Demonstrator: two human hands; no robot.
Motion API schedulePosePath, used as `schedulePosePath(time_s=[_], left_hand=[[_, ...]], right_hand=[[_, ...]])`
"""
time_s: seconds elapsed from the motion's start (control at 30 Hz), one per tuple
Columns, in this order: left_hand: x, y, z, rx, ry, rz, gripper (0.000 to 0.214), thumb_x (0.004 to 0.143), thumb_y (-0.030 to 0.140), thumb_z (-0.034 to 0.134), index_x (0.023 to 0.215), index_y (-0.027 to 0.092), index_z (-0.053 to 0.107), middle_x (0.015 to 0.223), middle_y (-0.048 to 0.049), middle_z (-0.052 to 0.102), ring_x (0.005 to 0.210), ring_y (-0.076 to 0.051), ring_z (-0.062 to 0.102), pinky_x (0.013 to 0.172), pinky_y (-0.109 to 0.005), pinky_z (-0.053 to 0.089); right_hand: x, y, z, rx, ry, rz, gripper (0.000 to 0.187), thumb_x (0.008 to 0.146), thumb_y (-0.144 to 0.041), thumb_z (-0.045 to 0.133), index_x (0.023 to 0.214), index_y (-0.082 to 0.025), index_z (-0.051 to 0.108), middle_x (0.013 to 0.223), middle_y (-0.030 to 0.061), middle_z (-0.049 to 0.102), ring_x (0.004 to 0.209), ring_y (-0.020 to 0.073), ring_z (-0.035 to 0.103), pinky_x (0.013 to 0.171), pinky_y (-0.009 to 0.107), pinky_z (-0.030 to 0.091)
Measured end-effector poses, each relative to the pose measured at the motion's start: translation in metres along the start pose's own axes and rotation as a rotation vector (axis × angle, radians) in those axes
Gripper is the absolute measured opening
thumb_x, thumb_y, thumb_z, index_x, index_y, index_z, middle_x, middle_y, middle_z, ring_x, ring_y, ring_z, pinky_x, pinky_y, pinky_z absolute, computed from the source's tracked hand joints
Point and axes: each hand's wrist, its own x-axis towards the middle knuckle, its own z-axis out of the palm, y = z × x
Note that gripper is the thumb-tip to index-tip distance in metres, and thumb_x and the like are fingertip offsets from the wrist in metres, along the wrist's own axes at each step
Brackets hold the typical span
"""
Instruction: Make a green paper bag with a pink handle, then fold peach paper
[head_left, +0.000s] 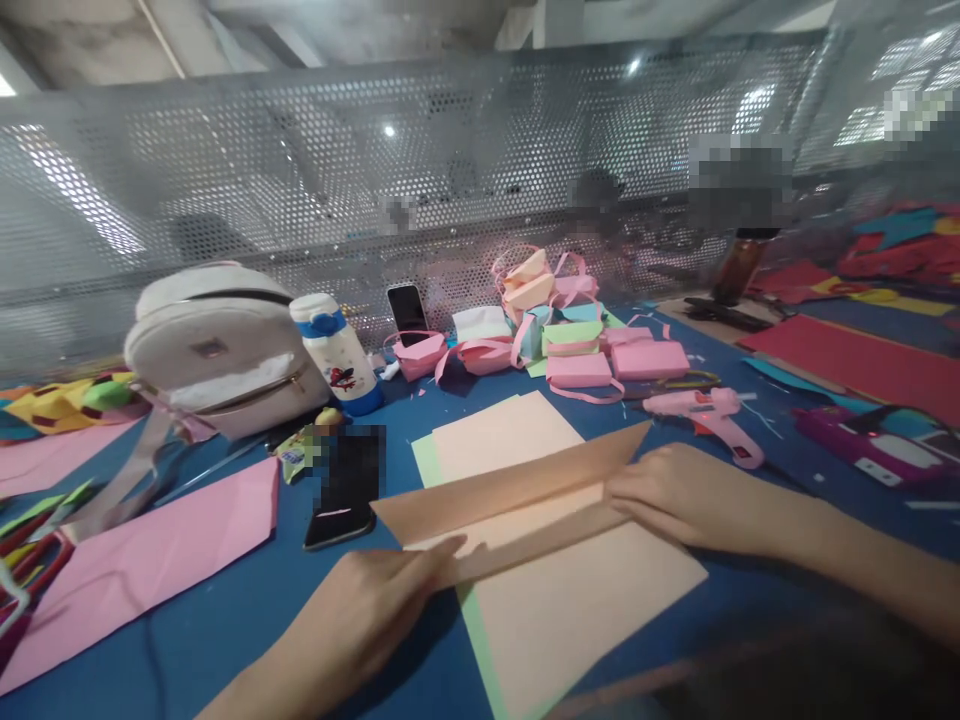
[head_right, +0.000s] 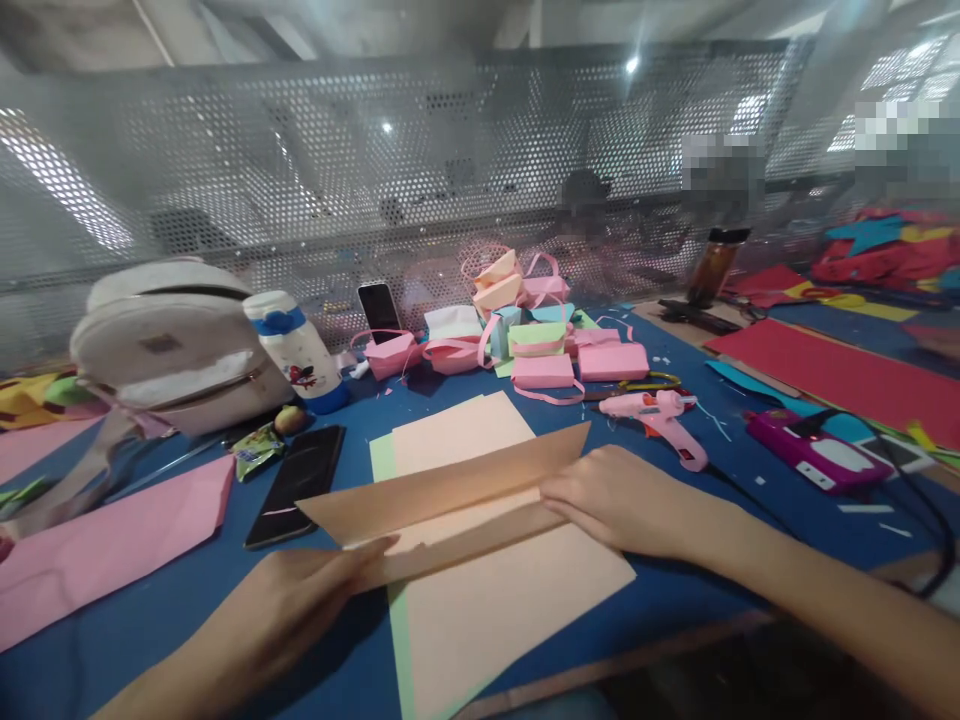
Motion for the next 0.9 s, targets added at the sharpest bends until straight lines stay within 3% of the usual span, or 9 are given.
schedulePosePath(time_s=[0.07,0.13,0.2,0.3,0.43,0.53,0.6,0.73,0.9], left_hand=[[0.003,-0.003,0.0,0.037,0.002,-0.072,0.046,0.103,0.015,0.027,0.147,0.019,0.039,0.077,-0.0034,0.073,0.053,-0.017,0.068,0.049,-0.021,0.05],[0.007,-0.005,-0.003,0.053,-0.015,-0.121,0.048,0.102,0.014,0.029,0.148,0.021,0.04,0.094,-0.0061,0.076,0.068,-0.019,0.073,0.056,-0.022,0.052],[0.014,-0.004,-0.008,0.087,-0.07,-0.161,0.045,0.101,0.013,0.03,0.141,0.022,0.049,0.111,-0.0081,0.072,0.081,-0.021,0.075,0.063,-0.023,0.055],[0.026,0.004,-0.013,0.216,-0.206,-0.204,0.044,0.095,0.004,0.034,0.128,0.02,0.059,0.114,-0.0098,0.068,0.077,-0.021,0.073,0.063,-0.027,0.056],[0.041,0.023,-0.003,0.347,-0.26,-0.087,0.047,0.089,-0.001,0.043,0.134,0.009,0.055,0.116,-0.0156,0.066,0.098,-0.03,0.07,0.081,-0.04,0.059],[0.046,0.036,0.014,0.331,-0.189,0.084,0.045,0.098,0.012,0.046,0.143,0.006,0.045,0.139,-0.0184,0.058,0.129,-0.033,0.054,0.108,-0.048,0.045],[0.046,0.041,0.024,0.292,-0.2,0.113,0.053,0.102,0.029,0.049,0.149,0.007,0.037,0.152,-0.0171,0.047,0.14,-0.032,0.043,0.116,-0.048,0.037],[0.04,0.042,0.029,0.175,-0.268,0.079,0.074,0.101,0.056,0.044,0.156,0.01,0.024,0.16,-0.0181,0.031,0.149,-0.032,0.028,0.118,-0.049,0.033],[0.032,0.039,0.03,0.103,-0.224,0.121,0.083,0.098,0.067,0.035,0.159,0.012,0.02,0.158,-0.0204,0.035,0.15,-0.036,0.023,0.114,-0.05,0.038]], right_hand=[[0.008,-0.001,-0.001,-0.041,-0.019,0.024,0.034,0.102,-0.027,0.039,0.077,-0.019,0.06,0.068,0.0036,0.068,0.059,0.019,0.063,0.054,0.03,0.024],[0.016,-0.001,0.001,-0.082,-0.017,0.06,0.033,0.103,-0.028,0.039,0.08,-0.018,0.061,0.071,0.0056,0.07,0.06,0.0201,0.063,0.054,0.031,0.022],[0.023,-0.001,0.006,-0.101,-0.029,0.068,0.032,0.104,-0.029,0.039,0.083,-0.018,0.061,0.076,0.0068,0.071,0.065,0.0215,0.065,0.056,0.03,0.024],[0.03,0.001,0.014,-0.086,-0.066,0.024,0.03,0.104,-0.025,0.04,0.084,-0.018,0.062,0.084,0.0075,0.072,0.077,0.0232,0.068,0.061,0.03,0.032],[0.037,0.005,0.02,-0.063,-0.1,-0.017,0.028,0.102,-0.023,0.043,0.083,-0.018,0.062,0.088,0.0066,0.072,0.083,0.0231,0.068,0.066,0.029,0.036],[0.04,0.008,0.021,-0.049,-0.122,-0.021,0.029,0.102,-0.024,0.043,0.081,-0.019,0.062,0.087,0.0059,0.072,0.081,0.0226,0.068,0.065,0.028,0.036],[0.04,0.009,0.019,-0.041,-0.135,-0.022,0.028,0.102,-0.025,0.044,0.082,-0.019,0.062,0.087,0.0058,0.072,0.081,0.0226,0.068,0.065,0.028,0.036],[0.039,0.009,0.013,-0.025,-0.154,-0.025,0.026,0.101,-0.025,0.046,0.082,-0.018,0.063,0.088,0.0054,0.072,0.082,0.0223,0.068,0.064,0.029,0.036],[0.041,0.004,0.013,0.01,-0.132,-0.004,0.033,0.105,-0.029,0.04,0.082,-0.019,0.062,0.084,0.0036,0.072,0.08,0.0223,0.068,0.063,0.03,0.035]])
